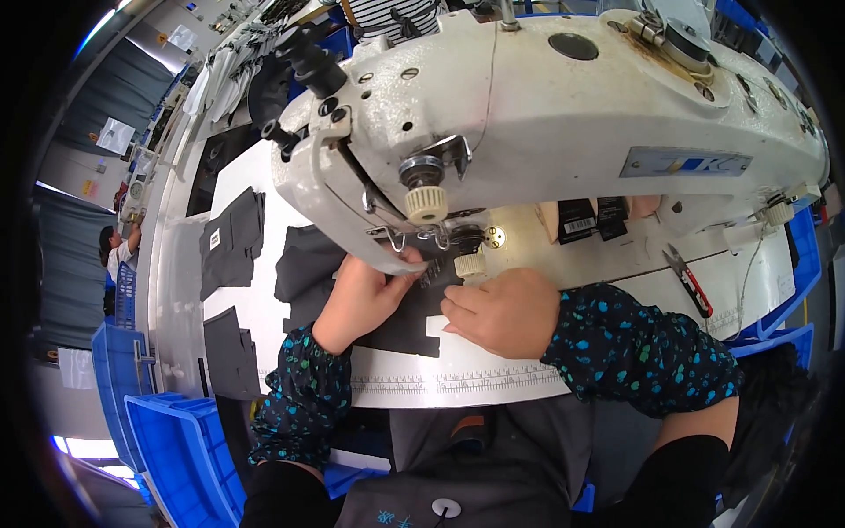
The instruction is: Sewing pieces of leather together using an industrial sewing machine in a workshop.
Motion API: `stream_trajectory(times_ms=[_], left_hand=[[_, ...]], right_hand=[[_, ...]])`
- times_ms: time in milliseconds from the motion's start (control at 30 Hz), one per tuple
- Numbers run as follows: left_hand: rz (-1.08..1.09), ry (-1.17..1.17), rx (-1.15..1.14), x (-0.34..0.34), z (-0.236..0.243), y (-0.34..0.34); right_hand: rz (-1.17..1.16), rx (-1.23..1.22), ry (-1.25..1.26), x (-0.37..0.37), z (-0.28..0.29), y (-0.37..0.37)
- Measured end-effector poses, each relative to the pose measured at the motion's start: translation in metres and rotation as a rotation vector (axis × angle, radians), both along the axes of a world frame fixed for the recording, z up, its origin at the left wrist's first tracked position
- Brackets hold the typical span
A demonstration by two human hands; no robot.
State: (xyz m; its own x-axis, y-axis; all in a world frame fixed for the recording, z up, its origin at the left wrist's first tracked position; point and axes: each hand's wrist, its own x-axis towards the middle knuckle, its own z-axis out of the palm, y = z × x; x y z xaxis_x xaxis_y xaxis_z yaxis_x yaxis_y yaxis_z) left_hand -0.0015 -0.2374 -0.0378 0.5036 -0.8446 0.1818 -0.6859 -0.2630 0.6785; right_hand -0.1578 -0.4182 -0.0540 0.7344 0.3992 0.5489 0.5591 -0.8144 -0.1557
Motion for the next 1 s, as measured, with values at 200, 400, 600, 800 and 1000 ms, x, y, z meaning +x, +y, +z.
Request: stream_trajectory(times_ms=[200, 400, 600, 800, 1000], left_hand=[[0.02, -0.049, 0.182, 0.003, 0.008, -0.016], [-0.005, -0.118, 0.114, 0.013, 0.001, -0.023], [0.111, -0.011, 0.265, 0.008, 0.007, -0.026], [0.075, -0.015, 0.17, 0.009, 0.004, -0.025], [0.128, 0.068, 0.277, 0.006, 0.013, -0.029]], right_hand=[[-0.112, -0.129, 0.11, -0.015, -0.007, 0.011], [-0.151, -0.121, 0.083, -0.015, -0.011, 0.014], [-0.151, -0.128, 0.1, -0.015, -0.008, 0.013], [-0.103, -0.068, 0.077, -0.012, -0.009, 0.012], [-0.105, -0.094, 0.083, -0.013, -0.008, 0.01]])
